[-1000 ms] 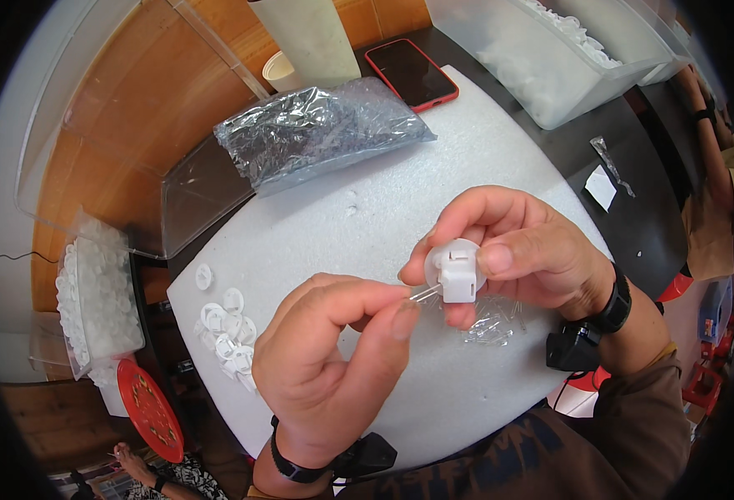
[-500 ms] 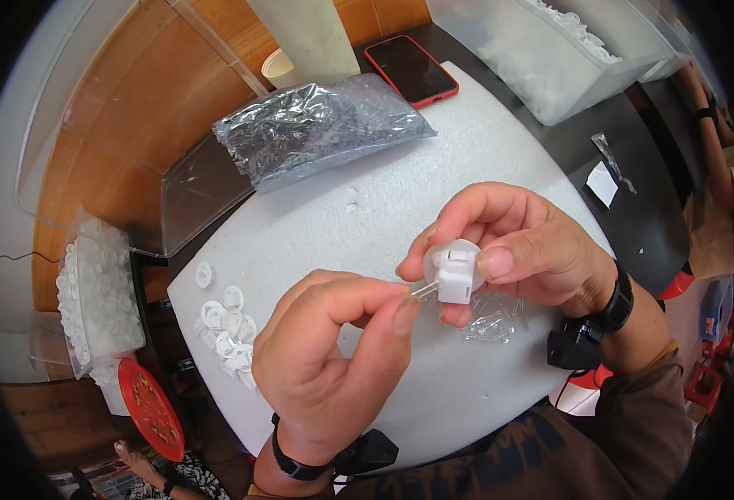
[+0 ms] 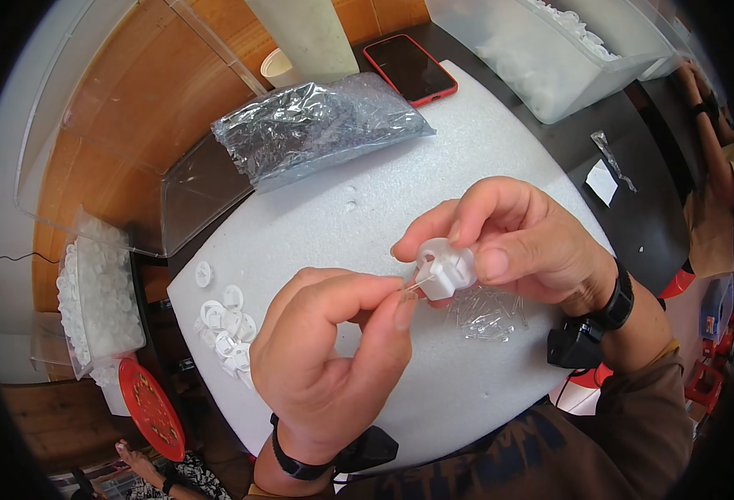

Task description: The person is assembling small white plastic components by inserting LED modules into the housings.

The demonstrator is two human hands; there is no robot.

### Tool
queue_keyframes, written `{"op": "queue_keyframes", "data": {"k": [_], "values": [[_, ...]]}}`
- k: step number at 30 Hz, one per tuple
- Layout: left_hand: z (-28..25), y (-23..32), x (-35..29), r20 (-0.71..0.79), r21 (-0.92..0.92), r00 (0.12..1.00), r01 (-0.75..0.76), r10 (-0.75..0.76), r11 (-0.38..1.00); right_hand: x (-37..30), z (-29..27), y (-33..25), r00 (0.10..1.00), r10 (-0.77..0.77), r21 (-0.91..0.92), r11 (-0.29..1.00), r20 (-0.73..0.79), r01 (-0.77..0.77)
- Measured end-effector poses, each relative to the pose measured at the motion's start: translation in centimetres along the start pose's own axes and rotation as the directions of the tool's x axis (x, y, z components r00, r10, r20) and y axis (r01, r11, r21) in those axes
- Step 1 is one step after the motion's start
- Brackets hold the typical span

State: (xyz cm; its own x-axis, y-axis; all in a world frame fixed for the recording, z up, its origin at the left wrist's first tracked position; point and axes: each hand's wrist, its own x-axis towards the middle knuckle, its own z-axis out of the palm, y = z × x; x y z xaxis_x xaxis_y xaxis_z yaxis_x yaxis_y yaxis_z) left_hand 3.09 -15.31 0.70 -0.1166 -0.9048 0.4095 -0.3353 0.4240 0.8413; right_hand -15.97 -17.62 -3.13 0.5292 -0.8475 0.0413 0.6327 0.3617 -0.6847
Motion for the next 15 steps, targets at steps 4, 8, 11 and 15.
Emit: {"op": "queue_keyframes", "data": {"k": [4, 8, 11, 15], "values": [[0.31, 0.09, -0.05, -0.004, 0.040, 0.997, -0.080, 0.080, 0.996, -0.07, -0.32, 0.08, 0.999, -0.033, -0.043, 0.999, -0.008, 0.033], [0.16, -0.18, -0.04, 0.028, 0.165, 0.974, -0.227, 0.225, 0.960, 0.03, -0.14, 0.26, 0.997, -0.078, -0.052, 0.996, -0.005, 0.078], [0.23, -0.19, -0.12, 0.064, 0.255, 0.949, -0.314, 0.309, 0.914, -0.05, 0.21, 0.33, 0.991, -0.130, -0.045, 0.990, 0.012, 0.130], [0.45, -0.13, -0.30, 0.065, 0.290, 0.933, -0.358, 0.354, 0.888, 0.10, 0.08, 0.48, 0.980, -0.197, -0.078, 0.977, 0.039, 0.199]]}}
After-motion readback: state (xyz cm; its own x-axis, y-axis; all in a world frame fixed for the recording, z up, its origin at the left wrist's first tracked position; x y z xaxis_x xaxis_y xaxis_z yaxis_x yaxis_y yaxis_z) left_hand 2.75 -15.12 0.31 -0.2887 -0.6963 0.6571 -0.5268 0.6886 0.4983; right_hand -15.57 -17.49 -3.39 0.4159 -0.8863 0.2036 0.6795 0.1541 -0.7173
